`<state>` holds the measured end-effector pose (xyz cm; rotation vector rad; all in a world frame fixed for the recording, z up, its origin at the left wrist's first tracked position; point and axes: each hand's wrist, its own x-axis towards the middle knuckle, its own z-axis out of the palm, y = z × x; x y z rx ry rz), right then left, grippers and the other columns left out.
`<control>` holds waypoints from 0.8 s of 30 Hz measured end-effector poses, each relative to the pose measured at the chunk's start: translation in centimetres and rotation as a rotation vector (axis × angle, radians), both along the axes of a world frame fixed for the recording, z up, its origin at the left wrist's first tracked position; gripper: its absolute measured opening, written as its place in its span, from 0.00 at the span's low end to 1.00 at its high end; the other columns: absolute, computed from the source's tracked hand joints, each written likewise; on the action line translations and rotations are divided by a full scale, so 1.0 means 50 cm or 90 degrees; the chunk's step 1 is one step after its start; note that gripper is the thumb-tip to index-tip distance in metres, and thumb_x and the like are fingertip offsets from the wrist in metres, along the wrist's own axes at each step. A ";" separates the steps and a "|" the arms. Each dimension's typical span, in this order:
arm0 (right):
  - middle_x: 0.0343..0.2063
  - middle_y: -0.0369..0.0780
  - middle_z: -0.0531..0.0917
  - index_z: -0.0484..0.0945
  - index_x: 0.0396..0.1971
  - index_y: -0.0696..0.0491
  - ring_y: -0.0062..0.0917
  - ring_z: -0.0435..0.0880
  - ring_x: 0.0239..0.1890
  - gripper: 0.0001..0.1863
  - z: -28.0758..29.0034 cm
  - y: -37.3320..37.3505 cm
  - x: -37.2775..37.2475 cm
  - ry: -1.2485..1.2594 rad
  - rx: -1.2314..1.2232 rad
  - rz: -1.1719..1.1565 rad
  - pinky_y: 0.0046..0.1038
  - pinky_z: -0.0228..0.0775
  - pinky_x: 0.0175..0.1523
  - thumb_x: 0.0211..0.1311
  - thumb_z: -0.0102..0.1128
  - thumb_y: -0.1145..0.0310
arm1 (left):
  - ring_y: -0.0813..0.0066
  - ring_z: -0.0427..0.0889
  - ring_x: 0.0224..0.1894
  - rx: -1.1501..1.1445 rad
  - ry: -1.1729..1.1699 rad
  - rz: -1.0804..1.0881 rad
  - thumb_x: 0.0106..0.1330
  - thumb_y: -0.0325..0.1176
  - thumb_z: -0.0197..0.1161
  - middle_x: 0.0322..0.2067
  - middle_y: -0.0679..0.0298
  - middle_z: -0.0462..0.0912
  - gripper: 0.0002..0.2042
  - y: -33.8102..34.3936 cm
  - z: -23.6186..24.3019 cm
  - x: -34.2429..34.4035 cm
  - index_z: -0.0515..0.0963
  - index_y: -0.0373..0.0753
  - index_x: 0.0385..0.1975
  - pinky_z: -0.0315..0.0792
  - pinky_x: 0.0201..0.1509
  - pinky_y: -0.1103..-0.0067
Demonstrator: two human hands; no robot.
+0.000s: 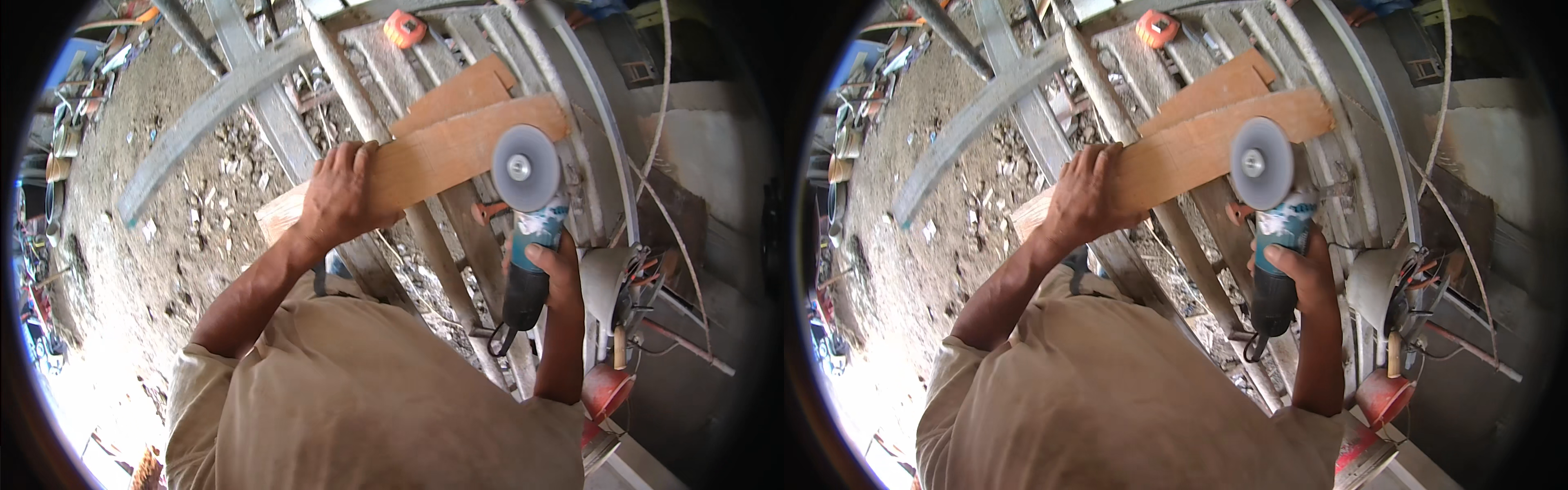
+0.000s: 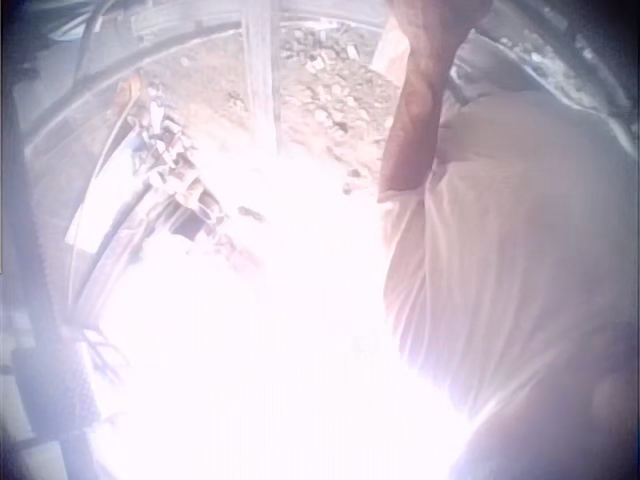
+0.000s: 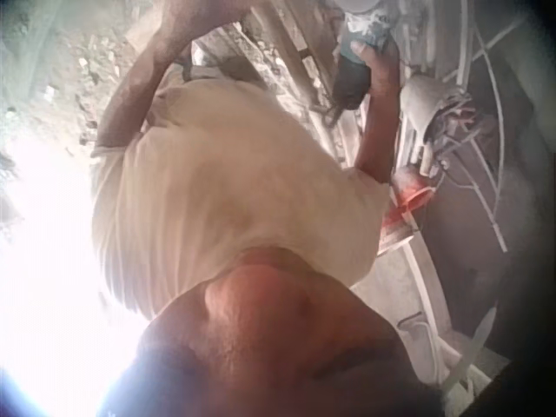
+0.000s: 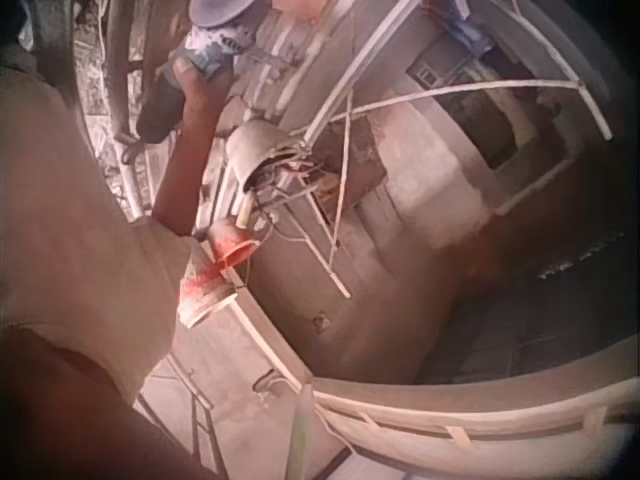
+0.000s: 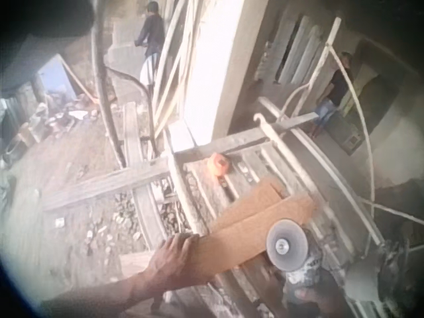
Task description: The person measures and marks a wooden plank with a ruler and pencil, then uses an angle grinder to cut the plank into smaller pieces. The person repeats the measuring, marking, and cutting process on the same plank multiple times.
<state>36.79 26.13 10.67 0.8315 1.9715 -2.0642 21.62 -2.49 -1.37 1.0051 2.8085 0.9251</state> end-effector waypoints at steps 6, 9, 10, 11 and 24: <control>0.36 0.39 0.81 0.73 0.53 0.57 0.25 0.83 0.35 0.34 -0.009 0.023 0.001 -0.157 0.061 0.221 0.29 0.78 0.43 0.46 0.71 0.57 | 0.53 0.73 0.58 -0.054 -0.056 0.052 0.44 0.51 0.80 0.58 0.53 0.72 0.51 0.012 -0.061 0.135 0.63 0.34 0.69 0.67 0.64 0.60; 0.39 0.37 0.80 0.73 0.55 0.58 0.22 0.81 0.39 0.35 -0.041 0.044 0.025 -0.162 0.083 0.243 0.27 0.76 0.46 0.46 0.71 0.58 | 0.54 0.73 0.58 -0.081 -0.055 0.058 0.45 0.50 0.79 0.58 0.54 0.72 0.51 0.015 -0.049 0.148 0.63 0.35 0.70 0.67 0.64 0.61; 0.40 0.37 0.80 0.73 0.56 0.58 0.21 0.80 0.40 0.35 -0.048 0.048 0.029 -0.169 0.091 0.252 0.27 0.75 0.47 0.46 0.71 0.58 | 0.54 0.73 0.58 -0.082 -0.059 0.061 0.45 0.51 0.79 0.57 0.54 0.72 0.51 0.016 -0.045 0.151 0.63 0.35 0.70 0.67 0.64 0.61; 0.40 0.36 0.79 0.73 0.56 0.58 0.21 0.79 0.40 0.36 -0.053 0.050 0.031 -0.187 0.099 0.260 0.26 0.74 0.48 0.46 0.71 0.59 | 0.55 0.73 0.58 -0.083 -0.063 0.062 0.45 0.51 0.80 0.57 0.54 0.72 0.51 0.018 -0.046 0.156 0.63 0.35 0.70 0.67 0.63 0.61; 0.41 0.35 0.78 0.72 0.59 0.57 0.20 0.78 0.42 0.34 -0.084 0.043 0.031 -0.208 0.111 0.281 0.26 0.73 0.49 0.50 0.68 0.62 | 0.55 0.74 0.57 -0.098 -0.040 0.055 0.44 0.45 0.80 0.56 0.57 0.73 0.51 0.043 -0.052 0.132 0.63 0.41 0.72 0.69 0.63 0.61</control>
